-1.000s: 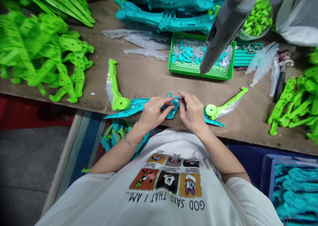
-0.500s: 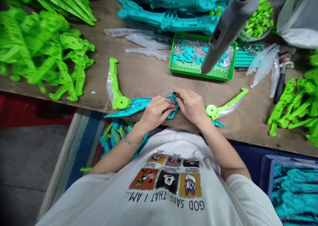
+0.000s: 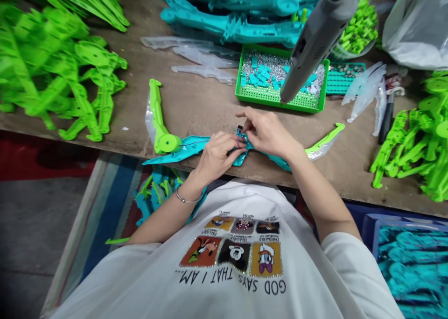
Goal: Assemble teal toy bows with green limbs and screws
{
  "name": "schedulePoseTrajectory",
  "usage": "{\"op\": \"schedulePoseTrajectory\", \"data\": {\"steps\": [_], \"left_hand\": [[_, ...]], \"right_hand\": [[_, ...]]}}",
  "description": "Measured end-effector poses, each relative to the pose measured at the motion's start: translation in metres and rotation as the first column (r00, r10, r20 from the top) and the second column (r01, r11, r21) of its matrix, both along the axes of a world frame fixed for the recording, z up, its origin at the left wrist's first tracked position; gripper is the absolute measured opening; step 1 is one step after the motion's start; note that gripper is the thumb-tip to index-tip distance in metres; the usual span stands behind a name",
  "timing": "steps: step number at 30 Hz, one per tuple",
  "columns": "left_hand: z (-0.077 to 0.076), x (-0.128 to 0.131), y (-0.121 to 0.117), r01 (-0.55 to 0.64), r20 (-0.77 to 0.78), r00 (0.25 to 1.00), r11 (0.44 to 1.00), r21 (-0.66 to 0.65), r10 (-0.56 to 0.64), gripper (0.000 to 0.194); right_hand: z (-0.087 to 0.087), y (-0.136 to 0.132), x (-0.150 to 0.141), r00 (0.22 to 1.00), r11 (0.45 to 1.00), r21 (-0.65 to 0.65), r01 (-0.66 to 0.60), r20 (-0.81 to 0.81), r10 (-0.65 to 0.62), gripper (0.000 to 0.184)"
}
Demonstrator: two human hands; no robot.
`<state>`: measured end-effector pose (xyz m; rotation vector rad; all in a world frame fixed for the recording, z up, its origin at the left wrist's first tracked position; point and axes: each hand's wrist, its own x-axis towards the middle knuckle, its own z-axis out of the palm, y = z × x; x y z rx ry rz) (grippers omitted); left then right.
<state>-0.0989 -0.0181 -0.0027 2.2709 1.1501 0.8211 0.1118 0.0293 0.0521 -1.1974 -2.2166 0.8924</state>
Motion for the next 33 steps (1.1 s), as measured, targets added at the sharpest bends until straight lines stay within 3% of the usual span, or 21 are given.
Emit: {"op": "schedulePoseTrajectory", "data": {"steps": [5, 11, 17, 21, 26, 29, 33], "left_hand": [[0.001, 0.0, 0.0, 0.009, -0.007, 1.0, 1.0, -0.005, -0.009, 0.016], [0.001, 0.001, -0.001, -0.005, 0.007, 1.0, 1.0, -0.016, 0.005, 0.016], [-0.001, 0.009, -0.005, -0.042, 0.026, 0.999, 0.999, 0.004, 0.042, 0.013], [0.0, 0.018, -0.006, -0.073, -0.003, 0.997, 0.997, -0.023, 0.073, 0.013], [-0.001, 0.027, -0.005, -0.106, -0.015, 0.994, 0.993, -0.04, 0.106, 0.016], [-0.004, 0.029, -0.004, -0.12, -0.01, 0.993, 0.992, -0.026, 0.12, 0.016], [-0.004, 0.027, -0.004, -0.151, 0.014, 0.988, 0.988, -0.014, 0.151, 0.014]], "right_hand": [[0.003, 0.006, -0.002, 0.997, 0.998, 0.056, -0.032, 0.076, 0.028, 0.048], [-0.016, -0.007, 0.004, 0.991, 0.983, 0.165, -0.078, 0.116, 0.059, 0.047], [-0.028, -0.026, 0.007, 0.99, 0.982, 0.145, 0.121, 0.056, -0.13, 0.039], [-0.025, -0.038, 0.006, 0.965, 0.969, -0.021, 0.246, -0.09, -0.247, 0.04], [-0.014, -0.052, 0.008, 0.924, 0.941, -0.193, 0.277, -0.216, -0.316, 0.047], [-0.007, -0.056, 0.008, 0.93, 0.945, -0.131, 0.299, -0.181, -0.319, 0.048], [-0.006, -0.054, 0.007, 0.924, 0.926, -0.044, 0.374, -0.062, -0.376, 0.036]]}}
